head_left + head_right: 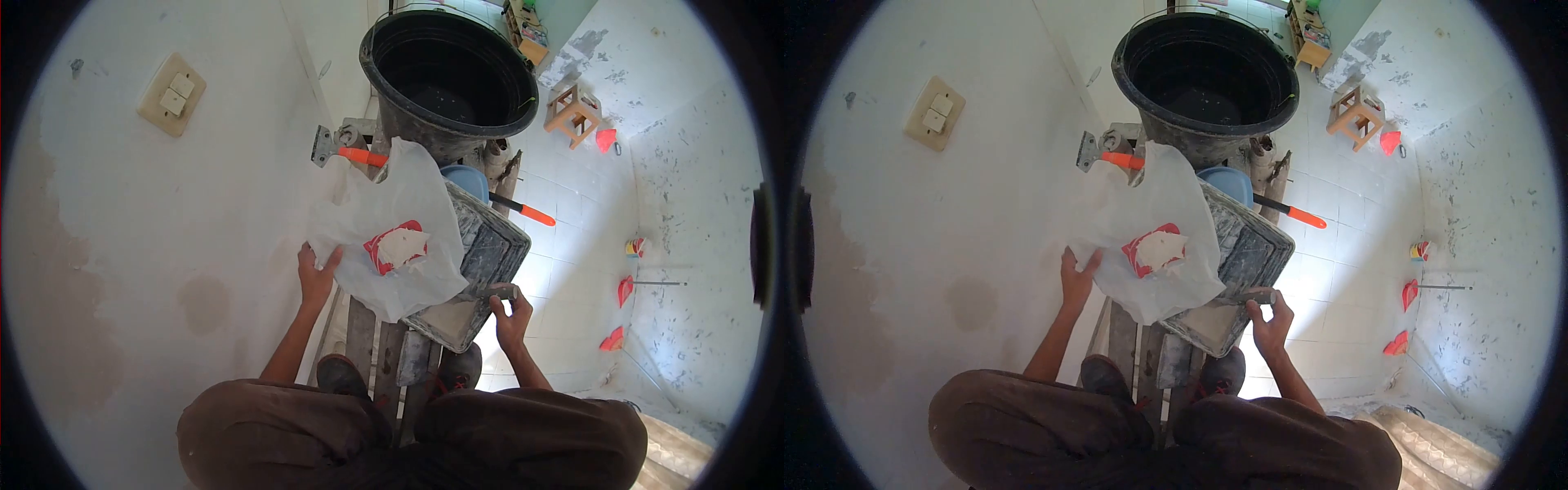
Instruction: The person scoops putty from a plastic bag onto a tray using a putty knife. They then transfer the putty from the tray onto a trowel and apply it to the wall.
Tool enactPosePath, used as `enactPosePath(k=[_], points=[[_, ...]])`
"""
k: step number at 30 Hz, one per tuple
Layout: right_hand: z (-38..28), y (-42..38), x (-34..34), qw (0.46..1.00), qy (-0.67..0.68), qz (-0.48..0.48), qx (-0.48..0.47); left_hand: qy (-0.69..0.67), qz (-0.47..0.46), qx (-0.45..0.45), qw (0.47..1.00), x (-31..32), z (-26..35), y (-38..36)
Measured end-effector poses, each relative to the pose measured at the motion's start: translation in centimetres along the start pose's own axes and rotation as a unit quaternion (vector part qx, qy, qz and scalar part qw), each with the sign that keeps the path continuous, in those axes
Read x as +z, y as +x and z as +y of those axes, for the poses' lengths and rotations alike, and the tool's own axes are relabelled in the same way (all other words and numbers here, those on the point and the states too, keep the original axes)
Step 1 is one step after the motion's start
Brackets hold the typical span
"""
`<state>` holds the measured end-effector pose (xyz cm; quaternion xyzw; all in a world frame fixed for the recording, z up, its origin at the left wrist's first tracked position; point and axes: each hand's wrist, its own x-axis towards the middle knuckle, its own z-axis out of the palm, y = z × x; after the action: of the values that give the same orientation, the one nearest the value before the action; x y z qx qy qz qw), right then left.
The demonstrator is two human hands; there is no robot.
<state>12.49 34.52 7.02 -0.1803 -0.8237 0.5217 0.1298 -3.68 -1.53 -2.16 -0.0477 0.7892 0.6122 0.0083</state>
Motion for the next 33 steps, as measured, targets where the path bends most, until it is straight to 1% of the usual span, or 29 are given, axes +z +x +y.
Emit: enactPosePath(k=[1,2,3,4,5,6,8,9,11,15,17,18,20,21,23,24,26,27,29,30,32,33], points=[[0.0,0.0,0.0,1.0,0.0,-0.001,0.0,0.123,0.009,0.065,0.99,-0.6,0.5,0.5],[0.0,0.0,0.0,1.0,0.008,-0.003,0.011,0.244,0.018,0.128,0.961,-1.0,1.7,1.0],[0.0,0.0,0.0,1.0,0.015,-0.006,0.022,0.245,0.018,0.128,0.961,-1.0,3.0,1.3],[0.1,0.0,0.0,1.0,0.016,-0.006,0.022,0.152,0.043,0.098,0.983,-0.6,4.5,1.6],[0.2,0.0,0.0,1.0,0.0,-0.003,0.001,0.056,0.066,0.067,0.994,-0.2,5.3,1.9],[0.4,0.0,-0.1,1.0,-0.017,0.0,-0.018,0.056,0.065,0.066,0.994,-0.2,5.6,2.4],[0.6,-0.1,0.0,1.0,-0.012,0.001,-0.02,0.018,0.072,-0.001,0.997,-0.5,5.9,3.5],[0.5,-0.1,0.0,1.0,-0.008,0.002,-0.021,0.017,0.072,-0.001,0.997,-0.3,5.7,4.2],[0.2,-0.1,-0.1,1.0,-0.009,-0.003,-0.01,-0.037,0.126,0.021,0.991,0.0,5.0,5.1],[0.0,-0.2,-0.4,1.0,-0.014,-0.011,0.001,-0.046,0.097,0.016,0.994,0.3,5.0,4.4],[0.4,-0.2,-0.3,1.0,-0.013,-0.007,-0.008,-0.104,0.076,0.079,0.988,0.0,3.1,3.4],[0.5,-0.2,-0.2,1.0,-0.011,-0.002,-0.015,-0.105,0.076,0.08,0.988,-0.3,2.9,2.5],[0.3,-0.1,-0.2,1.0,-0.009,-0.004,-0.012,-0.182,0.067,-0.002,0.981,-1.1,2.2,-0.4],[0.1,-0.2,-0.2,1.0,-0.005,-0.005,-0.009,-0.18,0.065,-0.002,0.982,-1.2,1.3,-1.8],[-0.1,-0.2,-0.2,1.0,0.002,-0.007,0.003,-0.226,0.038,-0.012,0.973,-1.2,-1.0,-4.1],[-0.2,0.0,-0.2,1.0,0.007,-0.01,0.01,-0.225,0.037,-0.011,0.974,-1.0,-0.5,-5.3],[-0.6,0.1,-0.3,1.0,0.007,-0.014,0.015,-0.072,0.013,-0.016,0.997,0.0,1.3,-7.4],[-0.6,0.1,-0.3,1.0,0.008,-0.02,0.021,-0.072,0.013,-0.016,0.997,0.4,1.5,-7.4],[-0.4,0.1,-0.4,1.0,0.012,-0.016,0.014,0.027,-0.037,0.044,0.998,0.8,1.9,-6.8],[-0.3,0.1,-0.4,1.0,0.016,-0.012,0.007,0.028,-0.037,0.044,0.998,0.5,1.9,-5.9],[-0.6,0.2,-0.4,1.0,0.019,-0.014,0.018,0.012,-0.045,0.087,0.995,-0.5,1.7,-2.9],[-0.7,0.2,-0.5,0.999,0.02,-0.018,0.03,-0.065,-0.063,0.06,0.994,-0.8,2.2,-1.5]])
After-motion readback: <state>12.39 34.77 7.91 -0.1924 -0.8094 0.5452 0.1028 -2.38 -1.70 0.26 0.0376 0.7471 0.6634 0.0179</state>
